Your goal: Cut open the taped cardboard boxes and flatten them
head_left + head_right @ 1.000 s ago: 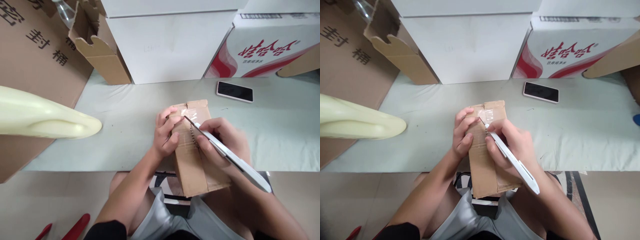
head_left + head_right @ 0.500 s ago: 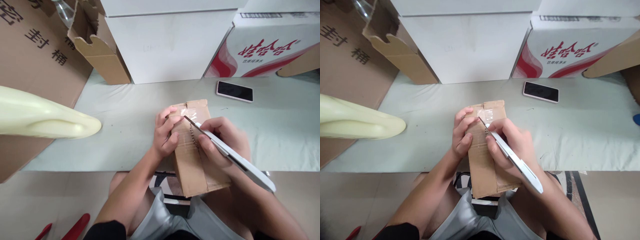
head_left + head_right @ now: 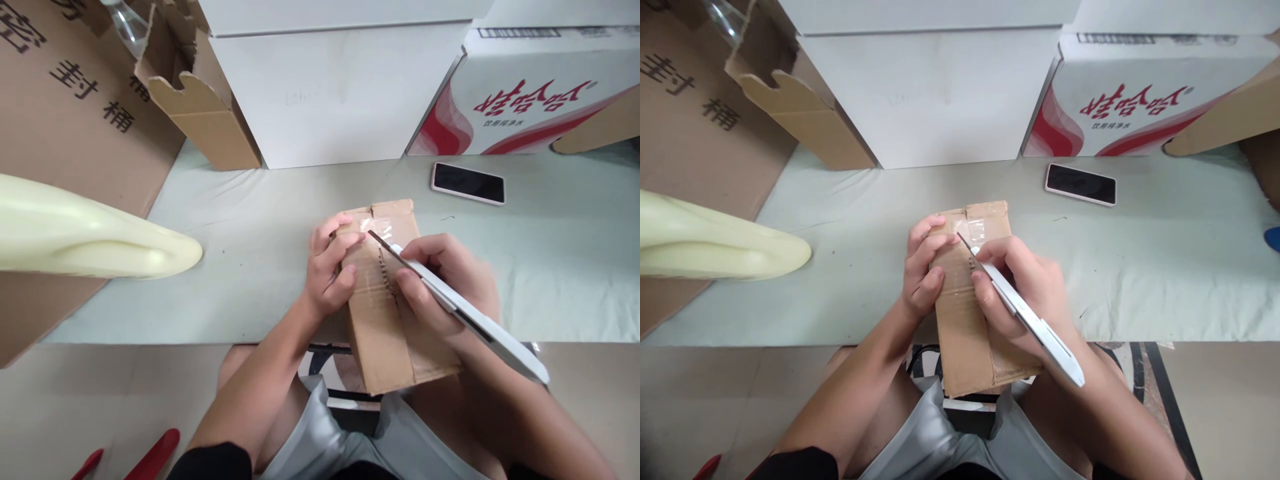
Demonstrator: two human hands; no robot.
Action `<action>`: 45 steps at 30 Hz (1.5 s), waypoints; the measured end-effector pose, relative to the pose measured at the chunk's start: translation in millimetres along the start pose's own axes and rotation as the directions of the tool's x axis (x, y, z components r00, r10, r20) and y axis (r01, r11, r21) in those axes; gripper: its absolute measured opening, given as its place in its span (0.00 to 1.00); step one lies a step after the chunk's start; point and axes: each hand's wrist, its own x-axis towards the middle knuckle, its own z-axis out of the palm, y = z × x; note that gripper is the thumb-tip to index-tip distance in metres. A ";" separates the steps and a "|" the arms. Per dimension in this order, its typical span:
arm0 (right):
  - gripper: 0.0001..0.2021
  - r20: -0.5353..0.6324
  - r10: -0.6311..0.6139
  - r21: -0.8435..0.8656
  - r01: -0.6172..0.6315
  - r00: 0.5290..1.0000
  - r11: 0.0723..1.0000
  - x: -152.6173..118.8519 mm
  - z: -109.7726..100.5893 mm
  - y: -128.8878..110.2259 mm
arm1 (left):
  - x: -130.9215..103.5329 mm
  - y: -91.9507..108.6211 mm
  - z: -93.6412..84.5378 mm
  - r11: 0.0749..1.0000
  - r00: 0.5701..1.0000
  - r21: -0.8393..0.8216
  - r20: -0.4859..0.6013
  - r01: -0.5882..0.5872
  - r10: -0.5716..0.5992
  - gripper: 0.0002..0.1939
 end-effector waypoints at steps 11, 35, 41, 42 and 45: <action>0.04 -0.021 0.015 -0.002 -0.015 1.000 1.000 -0.2 1.1 1.9 | -1.5 -0.9 -0.3 0.999 0.999 0.014 0.014 0.040 -0.041 0.23; 0.06 -0.041 0.030 0.157 -0.023 0.999 0.987 -3.0 3.1 9.5 | 0.8 -3.0 -4.0 0.999 0.999 0.011 0.037 0.033 -0.033 0.24; 0.17 -0.311 0.057 0.414 0.081 0.949 0.906 8.9 1.0 19.7 | 5.2 -15.5 -20.4 0.988 0.992 -0.089 0.017 0.126 -0.125 0.24; 0.18 -0.345 0.073 0.427 0.087 0.936 0.900 12.0 0.7 22.7 | 5.4 -21.4 -24.4 0.979 0.985 -0.117 -0.020 0.168 -0.172 0.24; 0.24 -0.349 0.181 0.454 -0.004 0.919 0.891 18.6 1.8 35.8 | 3.3 -43.8 -35.9 0.912 0.904 -0.225 -0.185 0.342 -0.385 0.26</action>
